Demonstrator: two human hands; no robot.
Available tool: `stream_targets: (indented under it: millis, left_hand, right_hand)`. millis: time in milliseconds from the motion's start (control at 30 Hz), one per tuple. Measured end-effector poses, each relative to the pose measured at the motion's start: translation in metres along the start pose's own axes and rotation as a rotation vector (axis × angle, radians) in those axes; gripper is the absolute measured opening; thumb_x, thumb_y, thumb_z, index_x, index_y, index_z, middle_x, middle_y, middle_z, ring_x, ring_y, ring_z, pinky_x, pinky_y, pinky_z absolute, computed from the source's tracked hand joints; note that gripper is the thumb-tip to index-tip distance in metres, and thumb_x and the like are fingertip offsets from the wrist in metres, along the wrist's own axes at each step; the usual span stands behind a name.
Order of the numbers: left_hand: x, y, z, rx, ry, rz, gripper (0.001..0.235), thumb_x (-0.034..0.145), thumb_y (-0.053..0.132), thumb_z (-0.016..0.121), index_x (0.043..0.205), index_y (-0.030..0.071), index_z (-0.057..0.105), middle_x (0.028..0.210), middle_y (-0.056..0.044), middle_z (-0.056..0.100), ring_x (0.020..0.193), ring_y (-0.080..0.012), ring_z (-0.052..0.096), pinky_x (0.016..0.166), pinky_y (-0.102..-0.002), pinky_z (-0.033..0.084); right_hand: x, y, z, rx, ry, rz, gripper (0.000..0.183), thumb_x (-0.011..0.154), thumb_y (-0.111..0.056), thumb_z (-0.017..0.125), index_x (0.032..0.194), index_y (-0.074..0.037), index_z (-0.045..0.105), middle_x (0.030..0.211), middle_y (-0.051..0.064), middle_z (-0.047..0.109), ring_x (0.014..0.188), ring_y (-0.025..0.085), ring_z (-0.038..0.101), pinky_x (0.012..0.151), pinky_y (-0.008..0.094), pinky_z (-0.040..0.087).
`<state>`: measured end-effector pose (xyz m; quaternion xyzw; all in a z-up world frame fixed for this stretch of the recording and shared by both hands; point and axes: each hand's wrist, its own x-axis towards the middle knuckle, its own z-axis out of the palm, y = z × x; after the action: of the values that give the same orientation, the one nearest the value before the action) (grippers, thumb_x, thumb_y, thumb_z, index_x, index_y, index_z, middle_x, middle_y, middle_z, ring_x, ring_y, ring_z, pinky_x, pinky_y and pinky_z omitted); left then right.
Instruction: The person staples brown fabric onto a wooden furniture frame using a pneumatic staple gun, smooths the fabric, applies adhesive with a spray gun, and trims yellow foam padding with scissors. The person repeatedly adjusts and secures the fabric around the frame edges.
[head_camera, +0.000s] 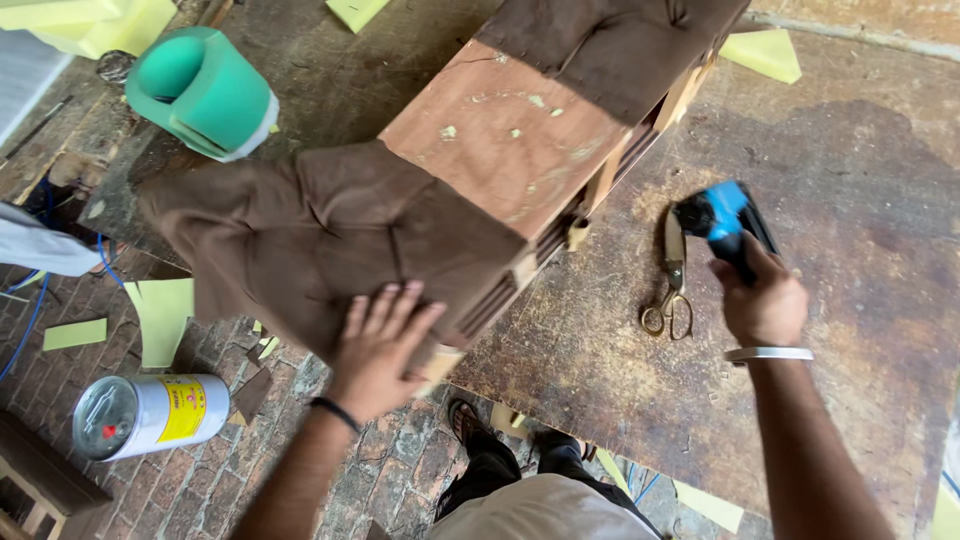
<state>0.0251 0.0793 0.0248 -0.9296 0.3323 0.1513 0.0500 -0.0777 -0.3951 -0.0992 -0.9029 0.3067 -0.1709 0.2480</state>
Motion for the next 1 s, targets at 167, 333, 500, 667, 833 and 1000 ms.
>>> stream_targets:
  millis: [167, 333, 500, 667, 833, 1000]
  left_hand:
    - [-0.021, -0.103, 0.001, 0.008, 0.052, -0.24, 0.104, 0.069, 0.035, 0.086, 0.157, 0.04, 0.03, 0.171, -0.005, 0.016, 0.156, -0.0333, 0.012, 0.124, -0.062, 0.008]
    - [-0.011, -0.119, 0.017, -0.028, 0.184, -0.439, 0.105, 0.068, 0.029, 0.082, 0.16, 0.039, 0.032, 0.174, 0.003, 0.022, 0.162, -0.0296, 0.016, 0.126, -0.063, 0.012]
    - [0.014, -0.085, 0.022, -0.023, 0.119, -0.651, 0.113, 0.074, 0.042, 0.082, 0.162, 0.021, 0.014, 0.172, -0.002, 0.012, 0.157, -0.0401, 0.001, 0.117, -0.074, 0.004]
    - [0.035, -0.06, 0.011, 0.005, 0.0, -0.764, 0.13, 0.074, 0.051, 0.082, 0.162, 0.006, -0.002, 0.172, -0.016, -0.001, 0.154, -0.0493, -0.007, 0.116, -0.076, -0.001]
    - [0.038, -0.061, 0.018, 0.018, -0.013, -0.788, 0.13, 0.075, 0.053, 0.08, 0.162, 0.006, -0.005, 0.172, -0.017, -0.004, 0.155, -0.049, -0.009, 0.116, -0.076, -0.002]
    - [0.038, -0.062, 0.027, 0.028, 0.092, -0.8, 0.128, 0.075, 0.052, 0.079, 0.163, 0.005, -0.001, 0.172, -0.019, 0.0, 0.155, -0.0478, -0.009, 0.117, -0.076, -0.003]
  right_hand:
    - [0.008, 0.073, 0.016, -0.136, -0.221, 0.257, 0.053, 0.093, -0.049, 0.078, 0.142, -0.029, 0.071, 0.116, 0.019, 0.076, 0.102, 0.038, 0.072, 0.088, 0.05, 0.056]
    - [-0.01, 0.122, 0.048, -0.219, -0.303, 0.34, 0.061, 0.088, -0.054, 0.08, 0.144, -0.034, 0.066, 0.12, 0.019, 0.074, 0.105, 0.039, 0.071, 0.088, 0.049, 0.056]
    - [-0.03, 0.151, 0.072, -0.274, -0.287, 0.334, 0.067, 0.085, -0.051, 0.082, 0.148, -0.035, 0.065, 0.121, 0.018, 0.075, 0.106, 0.039, 0.071, 0.089, 0.049, 0.056]
    - [-0.006, 0.184, 0.077, -0.337, -0.252, 0.314, 0.069, 0.084, -0.046, 0.082, 0.149, -0.037, 0.063, 0.122, 0.016, 0.074, 0.105, 0.038, 0.072, 0.087, 0.048, 0.057]
    - [0.01, 0.189, 0.085, -0.333, -0.297, 0.312, 0.069, 0.086, -0.048, 0.083, 0.15, -0.036, 0.061, 0.123, 0.015, 0.074, 0.105, 0.037, 0.072, 0.087, 0.047, 0.058]
    - [0.019, 0.144, 0.078, -0.479, -0.124, 0.059, 0.045, 0.086, -0.039, 0.08, 0.129, -0.029, 0.074, 0.139, 0.004, 0.069, 0.124, 0.028, 0.065, 0.099, 0.044, 0.057]
